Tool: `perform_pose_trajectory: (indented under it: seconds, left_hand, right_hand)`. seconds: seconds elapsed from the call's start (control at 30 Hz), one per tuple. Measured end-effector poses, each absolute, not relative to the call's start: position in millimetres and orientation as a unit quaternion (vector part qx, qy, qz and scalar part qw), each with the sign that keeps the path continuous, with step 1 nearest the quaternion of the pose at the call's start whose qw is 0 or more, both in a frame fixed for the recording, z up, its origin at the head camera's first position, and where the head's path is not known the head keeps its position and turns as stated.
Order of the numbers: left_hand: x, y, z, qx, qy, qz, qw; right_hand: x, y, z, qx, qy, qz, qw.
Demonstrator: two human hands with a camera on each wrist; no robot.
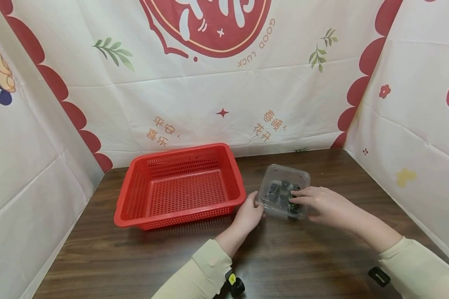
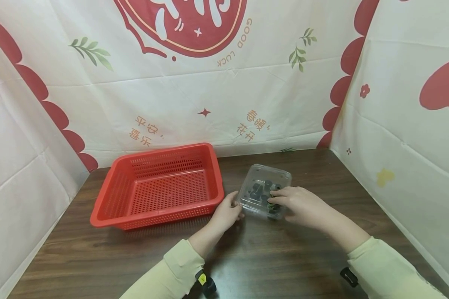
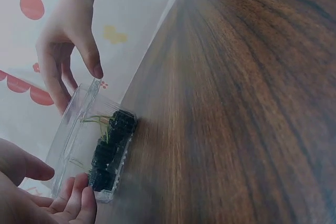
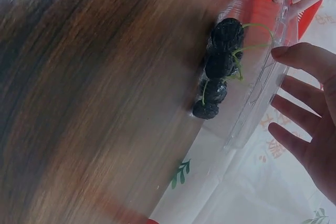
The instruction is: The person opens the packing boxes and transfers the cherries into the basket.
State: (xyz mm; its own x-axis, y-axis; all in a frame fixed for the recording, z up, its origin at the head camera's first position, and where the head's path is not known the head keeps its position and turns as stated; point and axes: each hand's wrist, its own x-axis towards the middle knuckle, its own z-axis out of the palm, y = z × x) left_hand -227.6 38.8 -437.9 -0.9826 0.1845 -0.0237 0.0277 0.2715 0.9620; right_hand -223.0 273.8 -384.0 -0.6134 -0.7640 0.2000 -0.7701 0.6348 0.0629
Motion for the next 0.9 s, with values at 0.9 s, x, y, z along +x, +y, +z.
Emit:
perform_pose_trajectory:
  seconds: [0.9]
  left_hand:
    - [-226.7,41.6,-442.5,-0.004,0.692,0.704,0.159]
  right_hand:
    - [-225.1,252.0,-395.7,0.443,-0.88,0.014,0.172]
